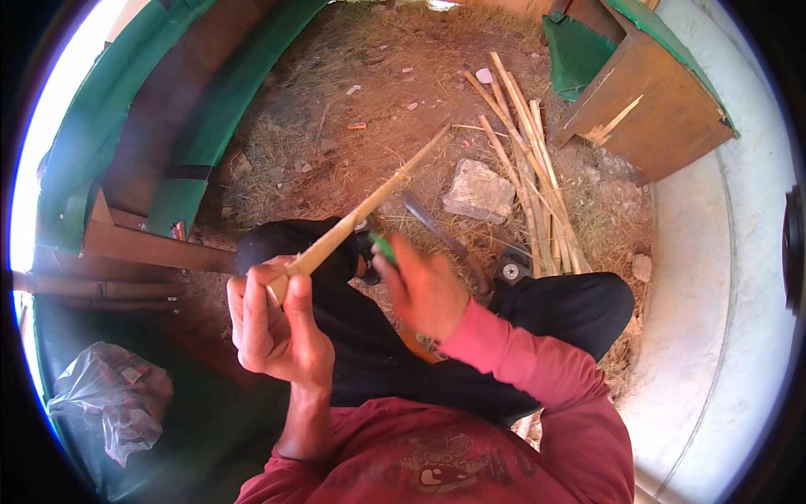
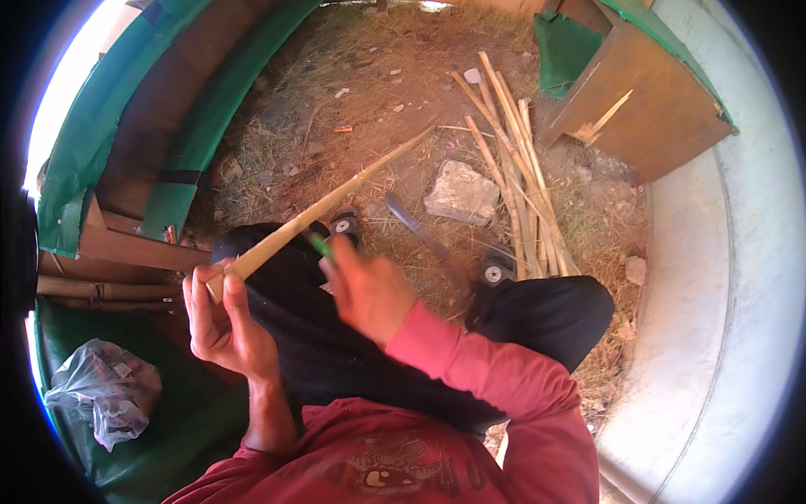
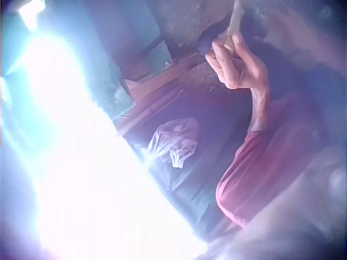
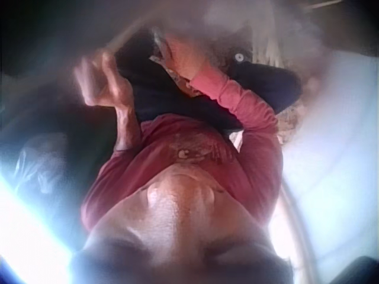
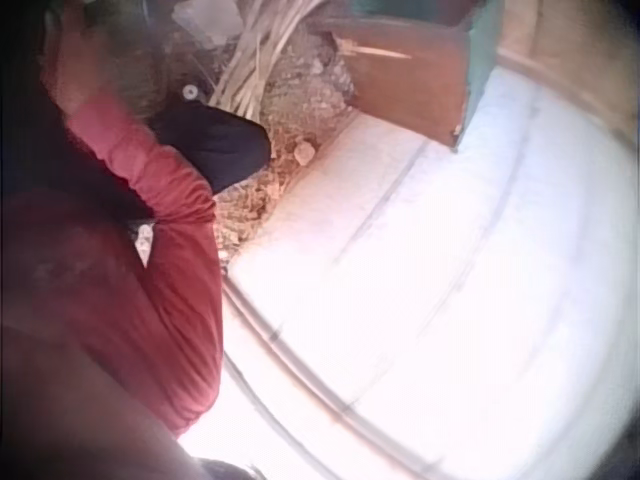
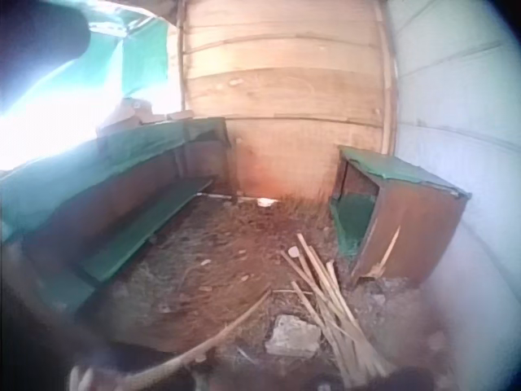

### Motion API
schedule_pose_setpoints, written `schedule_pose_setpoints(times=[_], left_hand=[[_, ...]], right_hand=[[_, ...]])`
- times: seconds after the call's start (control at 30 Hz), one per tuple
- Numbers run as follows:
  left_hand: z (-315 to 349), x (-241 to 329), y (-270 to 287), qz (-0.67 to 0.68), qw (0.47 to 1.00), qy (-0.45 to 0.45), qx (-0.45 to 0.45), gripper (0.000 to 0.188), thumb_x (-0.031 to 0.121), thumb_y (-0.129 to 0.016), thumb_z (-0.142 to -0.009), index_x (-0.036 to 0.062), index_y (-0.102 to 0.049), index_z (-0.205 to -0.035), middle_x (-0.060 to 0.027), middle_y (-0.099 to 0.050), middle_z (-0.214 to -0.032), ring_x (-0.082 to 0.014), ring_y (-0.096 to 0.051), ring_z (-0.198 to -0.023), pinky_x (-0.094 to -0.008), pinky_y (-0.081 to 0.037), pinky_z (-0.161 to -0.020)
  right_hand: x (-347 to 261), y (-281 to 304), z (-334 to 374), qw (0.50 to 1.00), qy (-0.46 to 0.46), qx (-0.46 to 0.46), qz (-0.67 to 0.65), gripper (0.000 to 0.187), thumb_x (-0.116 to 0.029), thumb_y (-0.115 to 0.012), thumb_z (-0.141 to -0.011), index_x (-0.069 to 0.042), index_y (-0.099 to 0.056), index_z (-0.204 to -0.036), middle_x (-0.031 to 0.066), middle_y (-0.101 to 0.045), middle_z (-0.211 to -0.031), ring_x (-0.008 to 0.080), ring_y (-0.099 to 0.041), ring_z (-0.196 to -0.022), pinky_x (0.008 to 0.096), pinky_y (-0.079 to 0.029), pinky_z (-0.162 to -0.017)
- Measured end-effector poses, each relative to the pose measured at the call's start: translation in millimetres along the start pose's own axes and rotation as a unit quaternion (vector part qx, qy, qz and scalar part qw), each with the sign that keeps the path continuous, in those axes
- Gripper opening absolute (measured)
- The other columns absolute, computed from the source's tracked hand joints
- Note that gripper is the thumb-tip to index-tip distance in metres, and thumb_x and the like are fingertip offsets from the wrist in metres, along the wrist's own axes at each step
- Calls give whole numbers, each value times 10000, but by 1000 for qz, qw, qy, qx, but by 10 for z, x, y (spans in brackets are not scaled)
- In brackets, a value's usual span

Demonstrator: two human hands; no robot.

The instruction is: The person sits cross-legged on the ground and uses a green utility knife to shave and sharpen a thin wooden stick. They rotate the stick and continue shaving it to create a pointed tip. Later, they use a long metal file to further refine the tip of the stick.

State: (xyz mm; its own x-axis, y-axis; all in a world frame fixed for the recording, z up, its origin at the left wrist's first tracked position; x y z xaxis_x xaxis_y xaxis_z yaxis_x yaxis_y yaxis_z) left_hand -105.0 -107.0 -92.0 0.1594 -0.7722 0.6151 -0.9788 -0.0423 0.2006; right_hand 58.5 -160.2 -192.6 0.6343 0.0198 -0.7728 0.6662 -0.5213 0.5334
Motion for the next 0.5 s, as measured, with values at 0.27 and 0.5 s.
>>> schedule_pose_setpoints(times=[0.27,0.5], left_hand=[[50,-21,-25,-23,999,14,18,157,-62,-696,-873,-131,-644,-1004,-86,-596,-846,-113,-527,-705,-234,-428,-597],[38,-131,-8,-14,999,45,22,187,48,-672,-939,-99,-678,-1054,-68,-641,-961,-100,-587,-726,-231,-530,-614]], right_hand=[[-56,-81,9,1000,24,12,9,229,-166,-559,-960,-42,-464,-1128,206,-603,-599,441,-616,-558,551,-483,-499],[-12,65,-40,999,-20,-13,43,219,-184,-555,-976,-27,-518,-1123,223,-562,-568,444,-594,-540,532,-445,-485]])
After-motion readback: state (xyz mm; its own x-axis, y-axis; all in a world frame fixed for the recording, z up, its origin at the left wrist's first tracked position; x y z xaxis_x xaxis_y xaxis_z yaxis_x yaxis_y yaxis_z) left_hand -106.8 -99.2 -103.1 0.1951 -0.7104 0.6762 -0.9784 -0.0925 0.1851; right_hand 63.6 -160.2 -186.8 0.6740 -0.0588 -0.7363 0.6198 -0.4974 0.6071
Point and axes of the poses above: each hand's wrist, its own z-axis away from the middle knuckle, its own y-axis out of the back of the hand, x = y × z, the point moved 8 cm from there along -z, towards the middle knuckle
